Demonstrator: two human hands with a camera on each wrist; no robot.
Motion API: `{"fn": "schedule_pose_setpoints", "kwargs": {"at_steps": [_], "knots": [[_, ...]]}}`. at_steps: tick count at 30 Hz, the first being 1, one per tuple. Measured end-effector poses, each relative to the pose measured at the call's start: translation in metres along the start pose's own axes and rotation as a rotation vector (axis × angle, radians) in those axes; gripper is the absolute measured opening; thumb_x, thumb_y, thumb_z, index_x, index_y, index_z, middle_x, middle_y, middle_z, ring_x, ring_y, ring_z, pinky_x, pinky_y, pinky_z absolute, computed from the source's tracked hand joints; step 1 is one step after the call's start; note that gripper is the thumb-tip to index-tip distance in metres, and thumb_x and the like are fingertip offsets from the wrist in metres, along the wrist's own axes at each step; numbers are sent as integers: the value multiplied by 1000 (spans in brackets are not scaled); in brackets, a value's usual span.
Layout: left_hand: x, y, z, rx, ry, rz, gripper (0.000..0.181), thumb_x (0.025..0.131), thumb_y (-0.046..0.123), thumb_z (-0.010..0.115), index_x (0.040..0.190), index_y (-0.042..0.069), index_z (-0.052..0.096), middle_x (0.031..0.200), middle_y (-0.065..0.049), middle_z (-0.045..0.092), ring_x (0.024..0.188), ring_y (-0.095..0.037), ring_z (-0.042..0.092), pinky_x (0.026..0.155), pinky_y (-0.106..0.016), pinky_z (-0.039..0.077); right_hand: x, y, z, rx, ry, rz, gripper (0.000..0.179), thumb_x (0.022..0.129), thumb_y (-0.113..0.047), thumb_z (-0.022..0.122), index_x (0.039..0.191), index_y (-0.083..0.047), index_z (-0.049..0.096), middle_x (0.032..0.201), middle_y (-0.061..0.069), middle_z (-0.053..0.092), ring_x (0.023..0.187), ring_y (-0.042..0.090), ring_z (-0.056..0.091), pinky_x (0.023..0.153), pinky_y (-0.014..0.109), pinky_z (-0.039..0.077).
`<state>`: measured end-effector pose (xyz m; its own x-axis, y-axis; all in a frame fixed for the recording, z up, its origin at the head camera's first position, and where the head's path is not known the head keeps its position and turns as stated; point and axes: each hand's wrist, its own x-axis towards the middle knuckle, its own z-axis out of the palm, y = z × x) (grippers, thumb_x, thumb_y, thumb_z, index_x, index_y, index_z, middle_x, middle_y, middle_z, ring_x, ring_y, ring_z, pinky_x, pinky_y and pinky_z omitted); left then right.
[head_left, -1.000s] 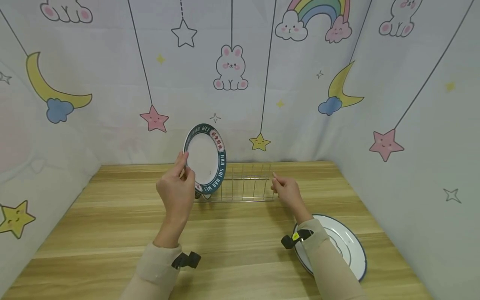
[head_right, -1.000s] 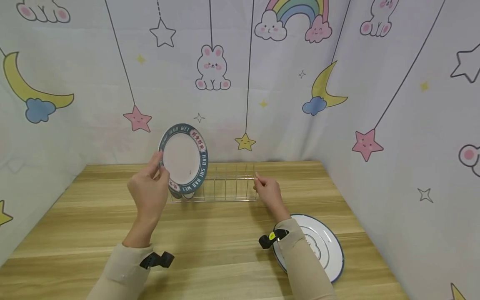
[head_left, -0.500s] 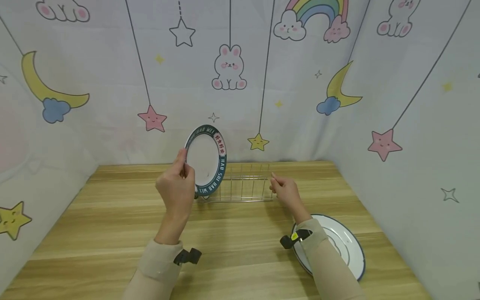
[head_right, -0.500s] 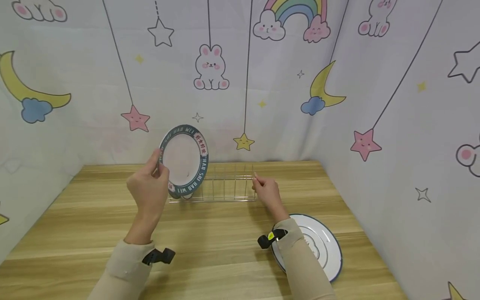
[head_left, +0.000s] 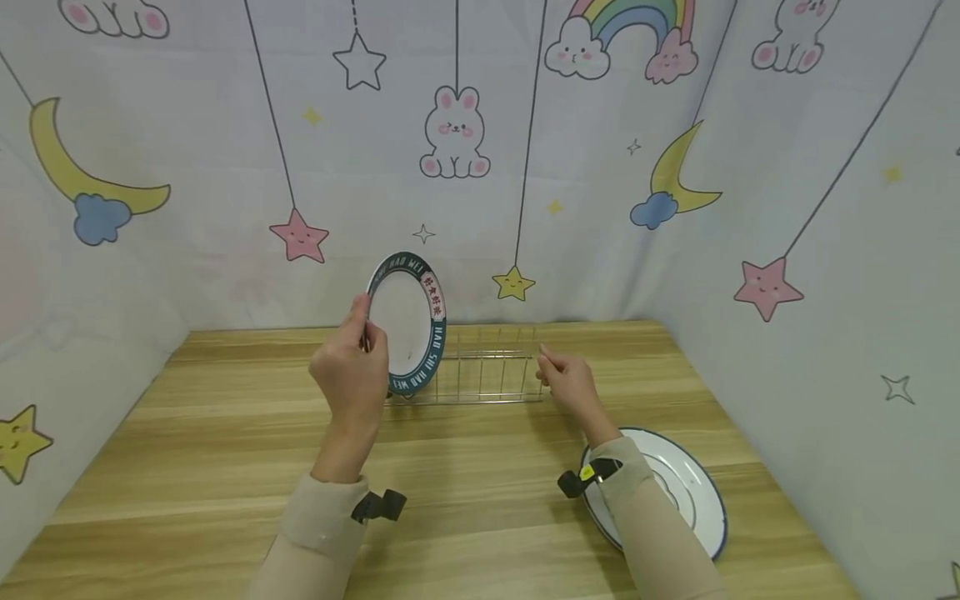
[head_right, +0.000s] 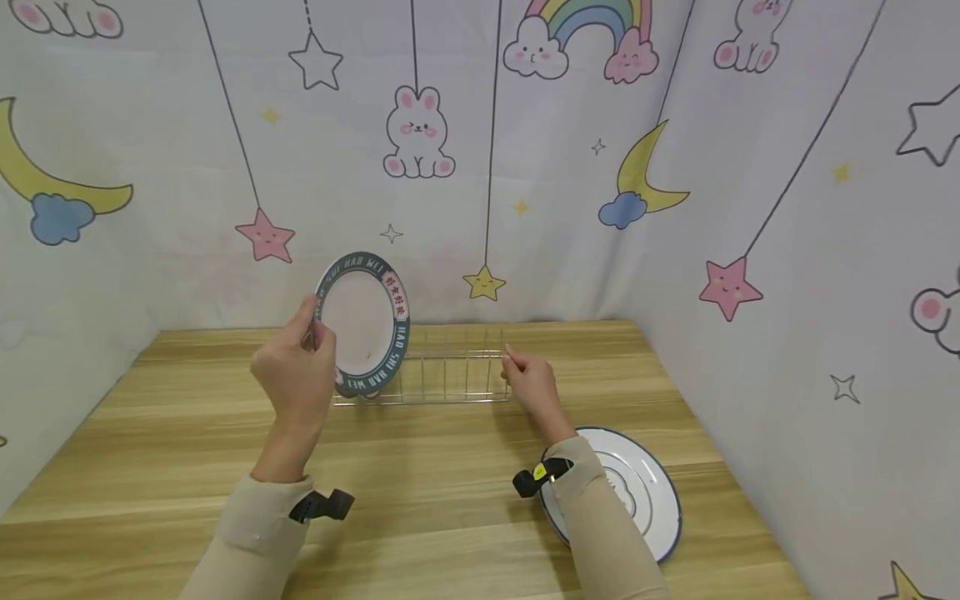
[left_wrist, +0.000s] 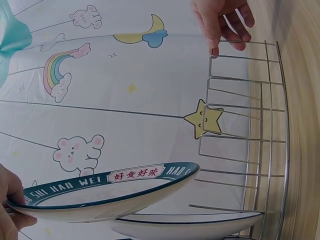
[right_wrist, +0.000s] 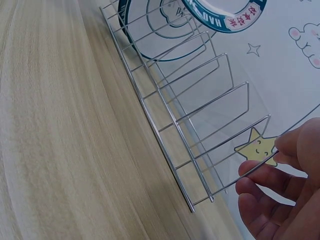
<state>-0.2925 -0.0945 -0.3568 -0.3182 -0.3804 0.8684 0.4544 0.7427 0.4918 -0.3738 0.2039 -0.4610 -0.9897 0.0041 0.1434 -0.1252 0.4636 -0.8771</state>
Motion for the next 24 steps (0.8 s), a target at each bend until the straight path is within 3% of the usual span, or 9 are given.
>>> {"fn": "schedule_pose_setpoints", "kwargs": {"at_steps": [7,13,18,24], "knots": [[0,0,1,5,63,13,24,80,0,61,102,2,69,89,-13,68,55,-22,60,44,-34,49,-1,-2,0,-8,2,-6,37,93,-34,51,123,-13,58,84,8,65,78,21,59,58,30,50],[2,2,0,-9,105,41,23,80,0,60,100,2,70,86,-13,68,55,-24,61,44,-34,47,-1,-3,0,5,-1,2,32,93,-32,51,122,-21,58,85,7,65,78,22,59,59,30,52],[-1,0,3,-13,93,30,21,79,0,61,98,1,70,77,-15,68,49,-23,56,40,-33,44,-2,-5,1,-2,0,2,29,93,-30,51,119,-20,61,83,5,65,77,22,59,57,30,51],[-8,-7,8,-38,56,16,19,78,-2,61,94,1,71,77,-15,68,56,-24,62,43,-36,50,-4,-8,1,-2,10,7,30,93,-30,52,118,-18,61,83,6,66,76,22,59,56,29,52]]}}
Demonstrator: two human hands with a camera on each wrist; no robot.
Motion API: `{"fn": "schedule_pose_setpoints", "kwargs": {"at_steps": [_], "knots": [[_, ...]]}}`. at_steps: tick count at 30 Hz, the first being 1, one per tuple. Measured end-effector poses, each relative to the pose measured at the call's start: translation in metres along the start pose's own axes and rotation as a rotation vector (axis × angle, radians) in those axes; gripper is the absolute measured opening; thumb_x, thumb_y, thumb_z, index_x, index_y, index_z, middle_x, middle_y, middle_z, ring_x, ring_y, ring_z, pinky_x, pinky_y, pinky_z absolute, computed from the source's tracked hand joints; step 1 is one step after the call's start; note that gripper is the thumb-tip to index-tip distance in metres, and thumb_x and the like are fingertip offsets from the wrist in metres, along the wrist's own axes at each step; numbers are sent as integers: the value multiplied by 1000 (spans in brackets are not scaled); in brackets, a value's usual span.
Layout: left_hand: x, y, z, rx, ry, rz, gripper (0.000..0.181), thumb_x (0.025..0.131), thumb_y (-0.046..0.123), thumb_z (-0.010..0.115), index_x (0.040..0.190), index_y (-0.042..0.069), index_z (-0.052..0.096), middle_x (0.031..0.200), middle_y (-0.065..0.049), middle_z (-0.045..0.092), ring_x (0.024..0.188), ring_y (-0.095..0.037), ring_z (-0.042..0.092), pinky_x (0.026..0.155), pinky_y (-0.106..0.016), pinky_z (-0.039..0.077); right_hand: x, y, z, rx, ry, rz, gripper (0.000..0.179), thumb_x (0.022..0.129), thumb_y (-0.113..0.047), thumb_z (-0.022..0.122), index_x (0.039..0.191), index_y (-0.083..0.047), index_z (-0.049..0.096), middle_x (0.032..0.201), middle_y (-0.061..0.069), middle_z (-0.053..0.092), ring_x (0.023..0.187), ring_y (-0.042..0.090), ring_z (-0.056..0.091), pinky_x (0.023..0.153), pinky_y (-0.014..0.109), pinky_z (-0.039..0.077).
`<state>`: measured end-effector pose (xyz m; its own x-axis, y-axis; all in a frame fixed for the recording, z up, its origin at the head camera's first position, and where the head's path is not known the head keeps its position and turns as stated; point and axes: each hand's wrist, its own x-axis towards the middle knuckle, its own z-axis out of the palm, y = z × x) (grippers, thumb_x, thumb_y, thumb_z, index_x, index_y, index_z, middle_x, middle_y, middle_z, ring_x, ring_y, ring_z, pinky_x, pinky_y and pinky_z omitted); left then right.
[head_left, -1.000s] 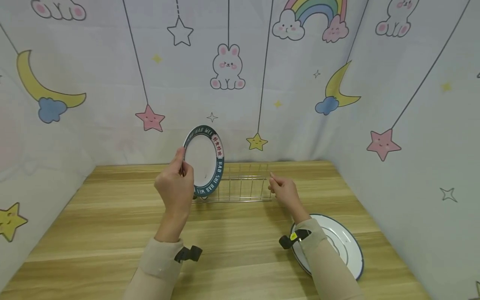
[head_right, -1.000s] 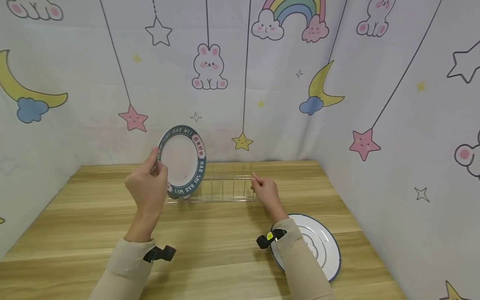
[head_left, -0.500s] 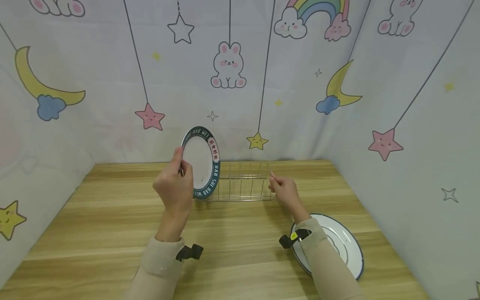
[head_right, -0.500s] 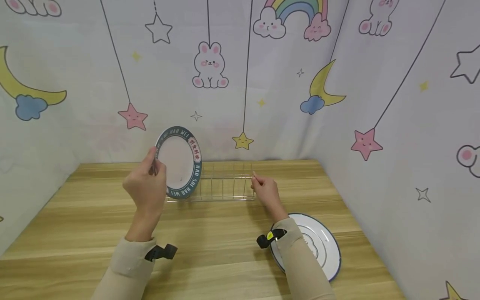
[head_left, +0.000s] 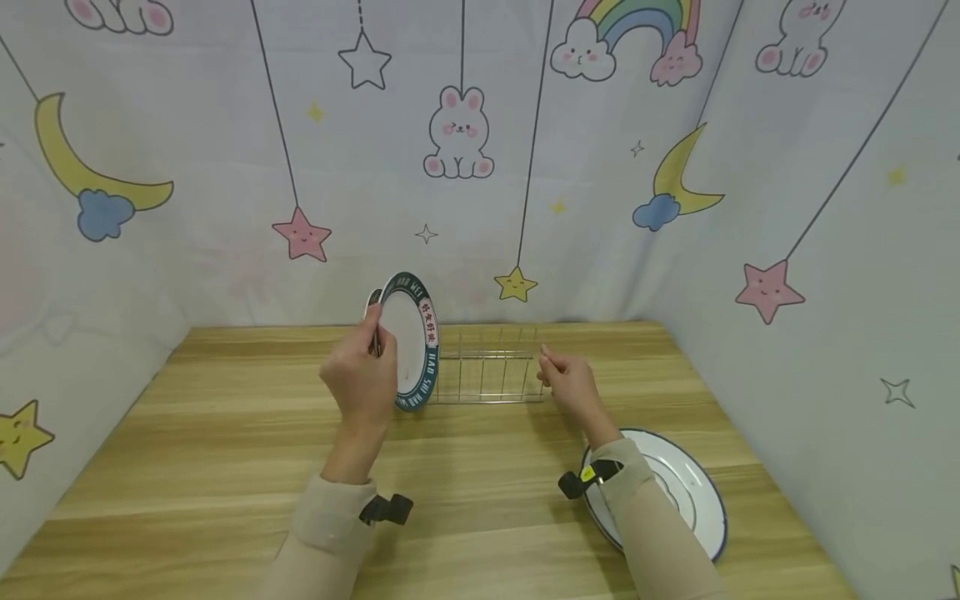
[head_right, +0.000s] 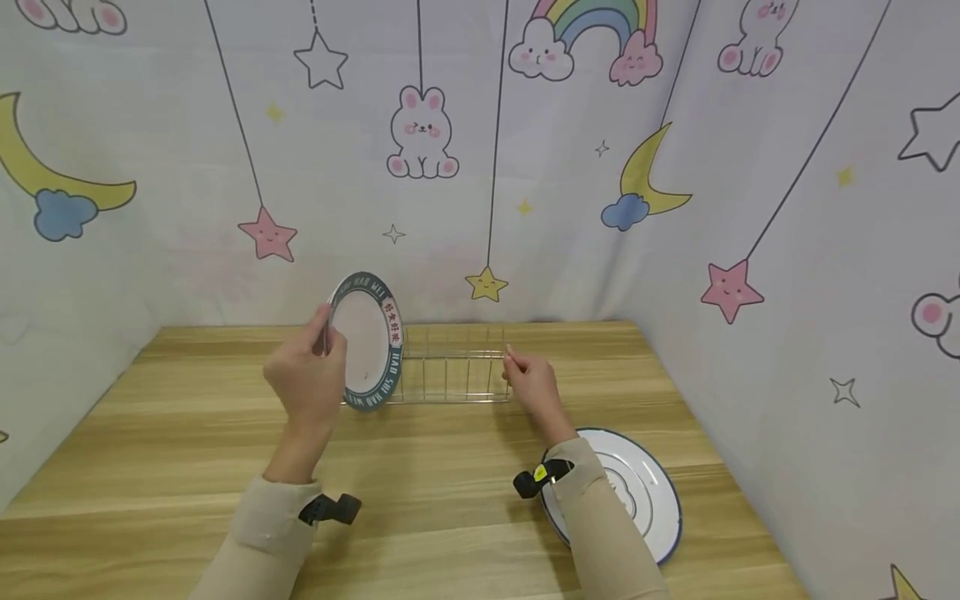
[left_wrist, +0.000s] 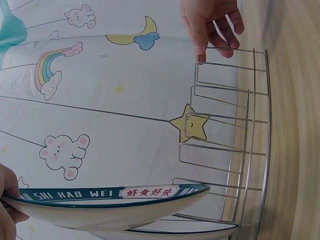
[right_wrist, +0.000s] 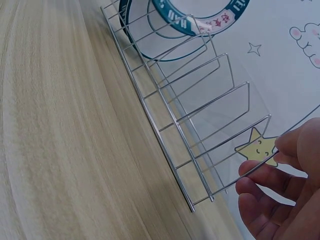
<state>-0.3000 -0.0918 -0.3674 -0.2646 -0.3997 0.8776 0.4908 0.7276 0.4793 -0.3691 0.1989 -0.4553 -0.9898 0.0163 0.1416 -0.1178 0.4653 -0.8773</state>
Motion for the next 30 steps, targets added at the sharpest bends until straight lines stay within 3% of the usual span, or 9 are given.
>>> {"fn": "schedule_pose_setpoints", "kwargs": {"at_steps": [8,12,18,24,30], "knots": [[-1,-1,3,-19,-70,-3,18,80,-1,59,92,0,71,84,-14,68,68,-22,66,53,-33,55,0,0,-1,0,-4,-9,34,94,-30,51,124,-17,57,86,9,66,79,24,60,58,29,52],[-3,-1,4,-41,-139,-46,19,79,0,59,94,1,71,85,-12,68,69,-16,65,56,-26,55,0,1,-1,-7,-3,-9,35,94,-31,50,125,-18,56,86,8,66,80,24,60,58,30,52],[-19,-10,7,-28,-209,-99,21,77,0,60,94,5,72,81,-10,69,62,-14,62,52,-27,53,-4,1,2,-3,-25,3,31,94,-30,50,118,-13,61,85,8,65,79,23,60,60,30,52],[-15,-7,8,-56,-283,-139,21,81,3,60,98,6,71,93,-8,68,75,-14,65,60,-25,55,-7,-3,0,-4,-14,4,35,95,-28,49,126,-13,55,89,10,65,81,24,60,64,34,54],[-14,-7,6,-91,-345,-210,22,83,6,62,104,7,69,104,-5,65,89,-13,63,68,-22,54,-6,-3,-1,-10,-27,7,36,94,-31,50,122,-9,58,89,11,66,83,24,61,65,33,54]]}}
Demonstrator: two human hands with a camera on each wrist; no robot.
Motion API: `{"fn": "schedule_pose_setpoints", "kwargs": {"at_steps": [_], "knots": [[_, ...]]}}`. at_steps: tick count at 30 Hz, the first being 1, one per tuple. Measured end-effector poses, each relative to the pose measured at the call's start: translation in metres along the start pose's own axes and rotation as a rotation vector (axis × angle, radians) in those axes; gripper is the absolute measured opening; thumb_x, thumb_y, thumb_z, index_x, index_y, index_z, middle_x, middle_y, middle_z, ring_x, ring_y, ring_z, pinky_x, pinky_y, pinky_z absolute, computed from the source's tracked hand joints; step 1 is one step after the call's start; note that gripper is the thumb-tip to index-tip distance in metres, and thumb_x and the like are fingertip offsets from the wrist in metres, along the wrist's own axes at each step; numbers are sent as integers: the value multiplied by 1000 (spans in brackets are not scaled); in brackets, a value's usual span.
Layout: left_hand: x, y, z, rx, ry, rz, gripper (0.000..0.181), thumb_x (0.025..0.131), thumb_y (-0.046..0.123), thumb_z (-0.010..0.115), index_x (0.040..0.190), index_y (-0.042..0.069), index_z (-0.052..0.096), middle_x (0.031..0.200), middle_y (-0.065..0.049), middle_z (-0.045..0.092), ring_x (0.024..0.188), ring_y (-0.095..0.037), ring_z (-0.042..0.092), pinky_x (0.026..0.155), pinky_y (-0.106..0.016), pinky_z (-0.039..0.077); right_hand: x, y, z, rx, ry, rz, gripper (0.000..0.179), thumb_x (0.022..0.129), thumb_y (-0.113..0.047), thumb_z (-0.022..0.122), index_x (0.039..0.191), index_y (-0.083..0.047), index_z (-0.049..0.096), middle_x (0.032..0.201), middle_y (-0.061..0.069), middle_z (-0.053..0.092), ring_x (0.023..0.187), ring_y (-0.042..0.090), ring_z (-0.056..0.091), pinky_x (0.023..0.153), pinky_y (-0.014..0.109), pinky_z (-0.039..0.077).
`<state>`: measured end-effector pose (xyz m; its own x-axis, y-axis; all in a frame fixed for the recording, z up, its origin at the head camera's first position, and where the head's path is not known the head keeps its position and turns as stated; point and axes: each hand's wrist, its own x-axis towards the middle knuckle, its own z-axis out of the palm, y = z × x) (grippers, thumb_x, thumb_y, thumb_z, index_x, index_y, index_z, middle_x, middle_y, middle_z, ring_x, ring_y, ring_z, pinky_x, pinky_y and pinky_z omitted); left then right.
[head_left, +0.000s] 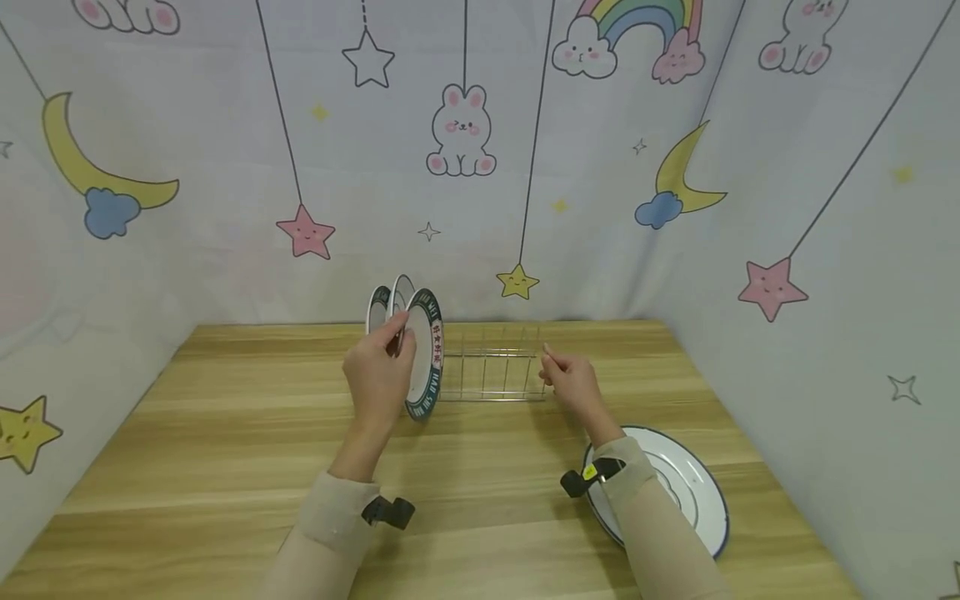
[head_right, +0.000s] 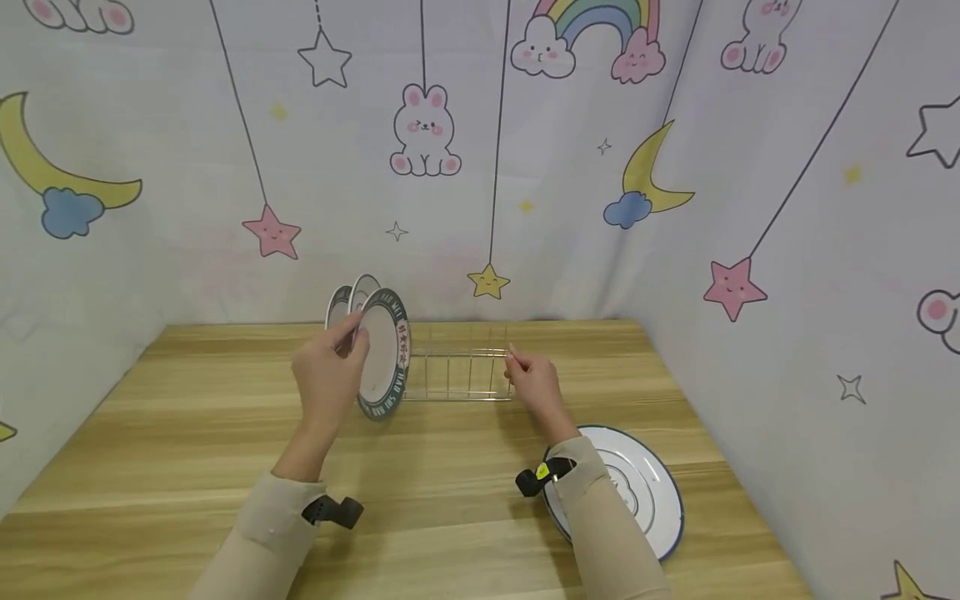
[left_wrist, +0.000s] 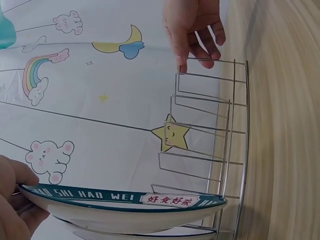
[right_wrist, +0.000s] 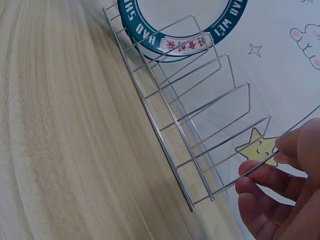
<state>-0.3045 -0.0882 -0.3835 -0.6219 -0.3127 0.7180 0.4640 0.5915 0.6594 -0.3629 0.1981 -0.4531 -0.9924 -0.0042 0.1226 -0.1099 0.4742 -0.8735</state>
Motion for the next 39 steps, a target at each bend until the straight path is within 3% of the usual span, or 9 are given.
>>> {"fn": "schedule_pose_setpoints", "kwargs": {"at_steps": [3,7,9,12,15,21,25,30,39], "knots": [[0,0,-1,-12,-56,-45,28,83,7,61,110,10,66,110,-1,62,94,-9,60,70,-19,53,0,1,0,2,5,1,36,94,-29,50,122,-9,58,88,10,66,81,23,61,63,31,53],[-1,1,-2,44,-143,-73,43,79,4,57,120,16,60,119,5,57,65,-6,56,46,-18,47,0,1,0,12,6,8,35,95,-26,50,124,-9,56,86,9,65,79,22,60,64,32,54],[-1,2,-3,73,-192,-76,50,77,4,55,125,18,56,124,6,53,64,-6,53,43,-20,45,0,1,0,12,7,13,35,95,-26,50,125,-10,56,86,9,65,80,22,60,64,32,54],[1,3,-5,67,-288,-85,61,74,2,55,133,18,46,132,5,45,89,-11,59,61,-22,54,0,0,1,11,9,13,34,95,-26,50,124,-10,56,86,9,65,80,24,60,64,33,54],[3,3,-8,34,-400,-108,72,72,-1,54,139,17,36,140,3,36,122,-13,38,85,-27,48,0,-1,0,11,8,12,35,95,-26,50,124,-9,56,87,10,65,81,26,61,63,31,54],[6,3,-16,-40,-531,-138,76,79,-6,54,143,20,24,146,-1,24,126,-16,32,96,-30,39,1,-1,-2,10,7,11,37,94,-30,50,124,-9,56,89,11,66,83,27,60,62,30,53],[4,1,-17,-85,-553,-162,76,84,-2,59,143,27,22,145,-5,25,124,-19,35,96,-29,39,0,0,-1,9,3,16,35,94,-30,50,121,-9,59,88,11,66,83,25,60,63,30,53],[0,-2,-14,-108,-528,-178,78,81,-1,65,143,25,26,146,-5,25,121,-20,40,91,-24,42,-1,0,0,11,11,8,33,94,-27,51,119,-7,60,86,10,66,80,24,60,62,30,53],[-5,-3,-9,-41,-436,-96,80,72,-1,74,139,18,34,142,-3,32,113,-24,50,83,-22,48,-2,0,0,18,8,14,37,94,-31,51,123,-9,58,91,10,66,83,21,60,64,30,52]]}}
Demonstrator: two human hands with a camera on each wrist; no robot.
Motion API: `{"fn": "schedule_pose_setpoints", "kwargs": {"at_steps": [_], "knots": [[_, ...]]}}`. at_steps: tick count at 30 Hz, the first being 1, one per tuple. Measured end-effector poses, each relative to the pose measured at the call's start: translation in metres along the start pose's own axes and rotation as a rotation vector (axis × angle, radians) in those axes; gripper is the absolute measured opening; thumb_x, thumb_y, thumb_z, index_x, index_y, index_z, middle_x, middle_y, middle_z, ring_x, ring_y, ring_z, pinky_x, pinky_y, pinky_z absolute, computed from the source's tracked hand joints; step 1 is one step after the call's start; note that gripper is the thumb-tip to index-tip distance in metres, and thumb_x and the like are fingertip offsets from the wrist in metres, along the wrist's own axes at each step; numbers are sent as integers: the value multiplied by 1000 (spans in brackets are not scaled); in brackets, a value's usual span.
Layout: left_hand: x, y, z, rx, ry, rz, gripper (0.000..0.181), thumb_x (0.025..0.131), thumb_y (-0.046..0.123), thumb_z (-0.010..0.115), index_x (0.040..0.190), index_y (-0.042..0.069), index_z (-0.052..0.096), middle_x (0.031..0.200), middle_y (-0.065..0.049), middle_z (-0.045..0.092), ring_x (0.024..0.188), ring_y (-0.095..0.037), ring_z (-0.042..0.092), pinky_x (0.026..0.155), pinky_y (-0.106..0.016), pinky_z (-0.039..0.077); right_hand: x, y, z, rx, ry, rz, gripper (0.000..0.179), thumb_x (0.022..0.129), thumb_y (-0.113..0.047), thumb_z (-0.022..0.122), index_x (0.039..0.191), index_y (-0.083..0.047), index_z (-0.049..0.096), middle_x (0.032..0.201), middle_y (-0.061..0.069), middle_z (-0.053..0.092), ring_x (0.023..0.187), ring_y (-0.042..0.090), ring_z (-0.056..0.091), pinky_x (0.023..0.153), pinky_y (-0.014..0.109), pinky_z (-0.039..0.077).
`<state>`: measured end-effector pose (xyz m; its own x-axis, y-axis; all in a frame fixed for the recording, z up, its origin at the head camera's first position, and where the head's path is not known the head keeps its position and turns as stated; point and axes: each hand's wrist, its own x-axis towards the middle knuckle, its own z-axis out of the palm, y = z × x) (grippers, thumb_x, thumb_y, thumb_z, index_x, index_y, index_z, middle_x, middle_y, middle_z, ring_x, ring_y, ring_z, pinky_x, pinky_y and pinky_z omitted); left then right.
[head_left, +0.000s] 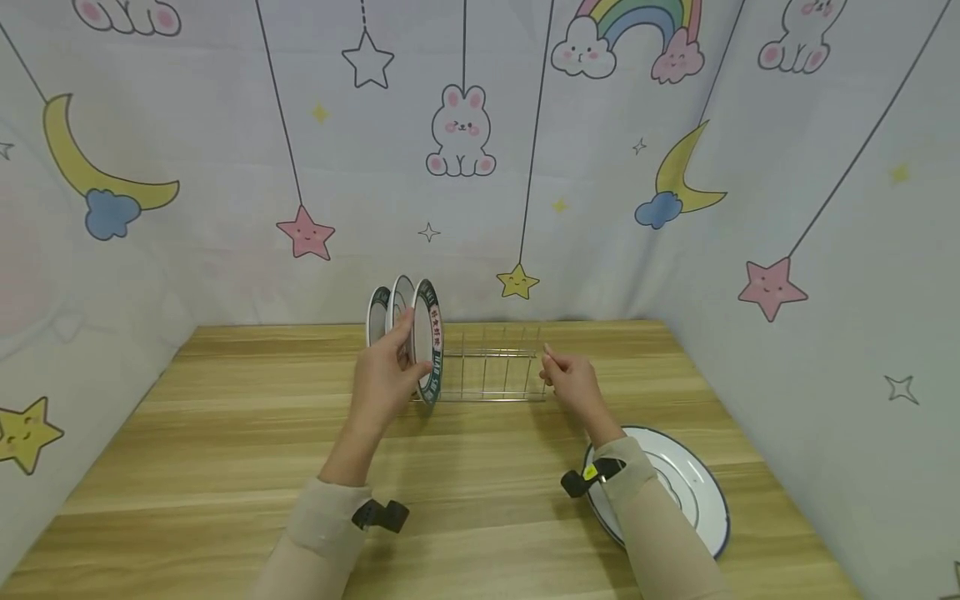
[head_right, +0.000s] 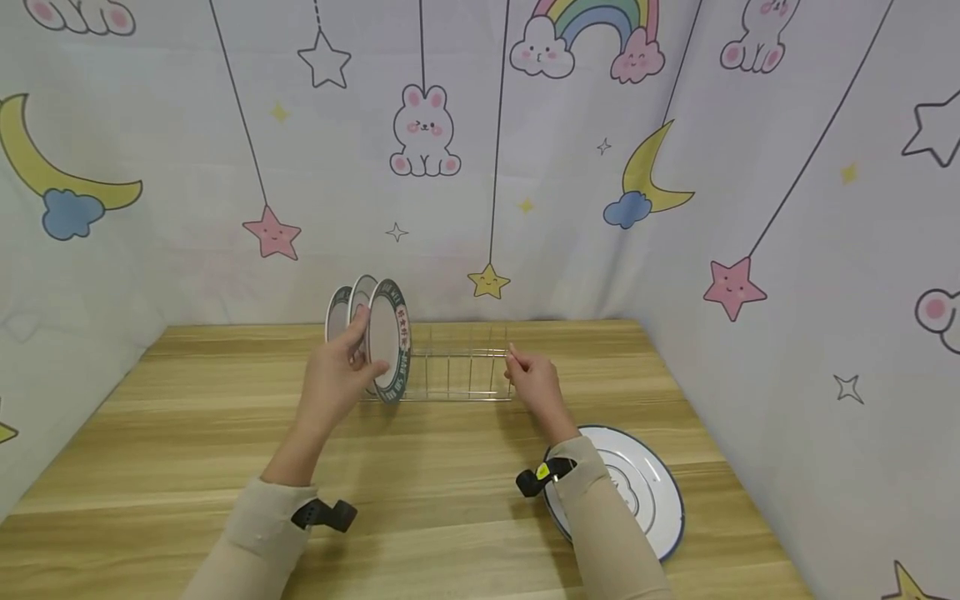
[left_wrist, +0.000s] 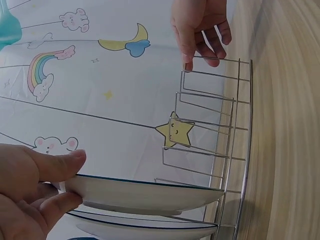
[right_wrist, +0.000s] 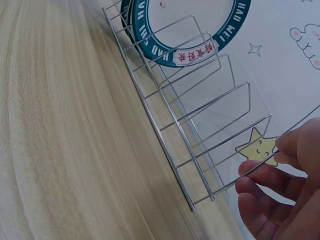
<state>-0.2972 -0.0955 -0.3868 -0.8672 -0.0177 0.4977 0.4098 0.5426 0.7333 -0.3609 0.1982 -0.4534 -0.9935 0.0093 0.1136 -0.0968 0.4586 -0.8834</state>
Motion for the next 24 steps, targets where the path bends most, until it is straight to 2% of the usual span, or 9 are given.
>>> {"fn": "schedule_pose_setpoints", "kwargs": {"at_steps": [7,11,15,24], "knots": [[-1,-5,8,90,71,63,80,66,2,79,136,13,42,137,-4,39,112,-24,51,78,-23,50,2,1,1,-3,-8,-19,36,94,-29,50,120,-7,60,88,14,66,81,25,60,61,30,52],[-2,-8,10,150,100,94,69,68,3,78,131,12,49,130,-7,48,102,-24,58,75,-25,53,2,1,1,-2,-14,-28,34,94,-28,50,118,-6,61,89,17,65,80,26,59,60,29,51],[-3,-9,10,173,116,113,59,69,2,77,124,10,56,122,-13,55,91,-24,63,72,-25,54,0,0,1,-6,-5,-25,35,94,-29,50,119,-8,60,89,14,66,81,24,59,61,30,51],[-2,-8,9,143,101,75,56,73,10,76,124,11,56,122,-10,54,88,-22,64,70,-25,54,-1,-1,-1,-9,-1,7,36,94,-33,50,120,-10,60,90,8,66,84,21,59,64,31,52]]}}
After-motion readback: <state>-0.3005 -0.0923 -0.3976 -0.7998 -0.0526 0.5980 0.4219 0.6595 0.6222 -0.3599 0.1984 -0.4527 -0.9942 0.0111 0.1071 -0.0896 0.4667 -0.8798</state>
